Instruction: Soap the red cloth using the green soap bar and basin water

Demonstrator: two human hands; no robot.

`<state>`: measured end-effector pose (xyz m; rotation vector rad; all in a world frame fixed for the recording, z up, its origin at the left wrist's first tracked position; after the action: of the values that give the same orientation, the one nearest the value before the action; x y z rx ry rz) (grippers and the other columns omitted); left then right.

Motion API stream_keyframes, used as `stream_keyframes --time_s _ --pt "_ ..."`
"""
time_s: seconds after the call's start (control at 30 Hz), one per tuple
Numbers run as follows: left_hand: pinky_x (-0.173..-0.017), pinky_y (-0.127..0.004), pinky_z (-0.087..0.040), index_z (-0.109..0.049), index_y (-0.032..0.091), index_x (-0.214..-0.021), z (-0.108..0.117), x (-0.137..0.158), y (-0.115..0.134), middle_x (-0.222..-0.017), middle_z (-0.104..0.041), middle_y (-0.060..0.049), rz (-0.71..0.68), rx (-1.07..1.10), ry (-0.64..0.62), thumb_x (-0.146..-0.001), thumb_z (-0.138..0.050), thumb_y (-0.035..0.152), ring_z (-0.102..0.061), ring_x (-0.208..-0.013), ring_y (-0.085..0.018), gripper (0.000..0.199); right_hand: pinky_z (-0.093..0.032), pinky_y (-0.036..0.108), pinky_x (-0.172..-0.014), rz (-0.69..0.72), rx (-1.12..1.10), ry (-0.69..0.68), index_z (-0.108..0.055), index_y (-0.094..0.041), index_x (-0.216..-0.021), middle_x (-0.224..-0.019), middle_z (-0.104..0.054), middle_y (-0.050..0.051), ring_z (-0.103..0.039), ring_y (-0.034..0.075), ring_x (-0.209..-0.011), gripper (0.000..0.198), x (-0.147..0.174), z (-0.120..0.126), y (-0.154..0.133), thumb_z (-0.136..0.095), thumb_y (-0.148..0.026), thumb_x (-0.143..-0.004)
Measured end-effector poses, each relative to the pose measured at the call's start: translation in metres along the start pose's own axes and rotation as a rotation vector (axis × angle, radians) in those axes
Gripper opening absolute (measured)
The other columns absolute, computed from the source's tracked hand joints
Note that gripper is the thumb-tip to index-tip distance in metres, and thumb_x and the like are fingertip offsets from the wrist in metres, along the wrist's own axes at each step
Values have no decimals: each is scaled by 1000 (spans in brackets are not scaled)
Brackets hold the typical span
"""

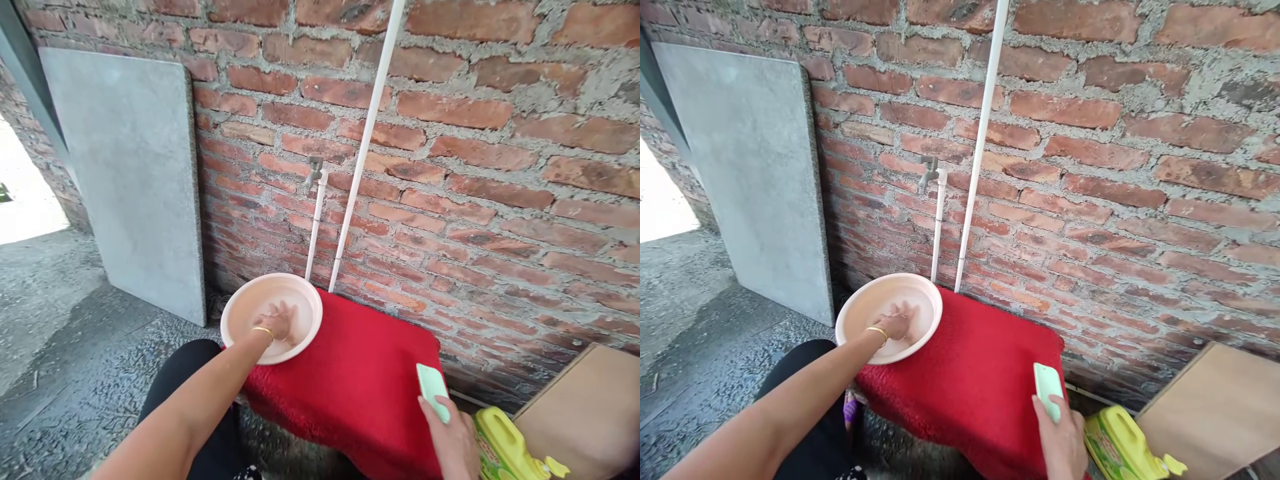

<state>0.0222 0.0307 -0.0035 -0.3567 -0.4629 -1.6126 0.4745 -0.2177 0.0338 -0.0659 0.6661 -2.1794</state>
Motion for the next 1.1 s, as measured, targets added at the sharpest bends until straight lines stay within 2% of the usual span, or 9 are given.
stream_keyframes --time_s 0.2,0.27,0.33,0.4,0.47,0.6,0.67,0.87,1.1 --pt "-88 -82 -40 -5 33 -161 1 4 0 -170 3 -15 -3 -14 2 -68 -78 59 3 -148 -60 120 -54 34 -79 465 -135 -242 -70 -27 -100 -102 -61 7 -67 25 -90 27 80 -83 -145 -60 -46 -84" --pt "-86 -82 -41 -6 32 -161 1 4 0 -170 4 -18 -3 -13 5 -67 -75 66 2 -148 -60 122 -52 33 -84 591 -91 -275 -70 -29 -101 -102 -61 5 -66 24 -93 19 105 -96 -177 -64 -37 -84" --pt "-86 -82 -41 -7 32 -161 2 2 0 -170 3 -18 1 -1 23 -64 -74 71 2 -148 -60 124 -52 32 -85 638 -33 -273 -70 -30 -101 -101 -62 3 -66 23 -93 18 114 -101 -188 -67 -34 -84" --pt "-88 -81 -41 -9 34 -161 3 0 -1 -171 1 -15 9 11 35 -60 -77 71 0 -149 -59 127 -52 31 -84 614 14 -257 -70 -30 -102 -100 -62 3 -67 23 -93 18 105 -99 -181 -68 -35 -84" --pt "-91 -81 -40 -10 35 -161 3 0 -1 -171 0 -12 19 11 30 -58 -80 67 0 -150 -58 128 -52 30 -80 530 55 -240 -70 -30 -103 -100 -62 3 -68 23 -90 20 85 -93 -158 -65 -39 -86" --pt "-92 -83 -38 -9 35 -161 5 8 1 -171 -1 -13 20 -7 -4 -64 -80 58 -2 -149 -59 122 -52 32 -72 325 56 -254 -68 -29 -110 -101 -63 5 -69 23 -84 35 47 -79 -105 -54 -52 -89" --pt "-92 -83 -38 -6 35 -161 8 13 3 -171 1 -14 14 -15 -19 -68 -79 56 -2 -148 -59 121 -52 33 -73 291 18 -268 -67 -28 -113 -102 -63 6 -68 25 -87 43 40 -77 -93 -50 -58 -87" --pt "-98 -82 -34 2 38 -160 5 8 2 -171 11 -10 19 -25 -77 -68 -78 56 4 -151 -55 123 -51 42 -81 441 38 -243 -64 -21 -121 -96 -60 11 -66 32 -90 57 41 -99 -103 -40 -61 -87" --pt "-92 -85 -38 4 36 -160 1 -2 1 -171 6 -14 -3 -69 -74 -64 -77 65 2 -150 -57 129 -52 40 -82 450 -88 -239 -64 -25 -112 -99 -60 9 -67 29 -90 52 33 -108 -99 -46 -66 -84"
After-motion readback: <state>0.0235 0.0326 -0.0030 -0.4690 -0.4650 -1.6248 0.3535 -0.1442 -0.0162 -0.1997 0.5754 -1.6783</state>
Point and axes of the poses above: each hand's wrist, its own x-axis away from the middle knuckle, its own z-axis out of the back of the hand, y = z × x, the point moved 9 cm from there along -x, towards the middle knuckle
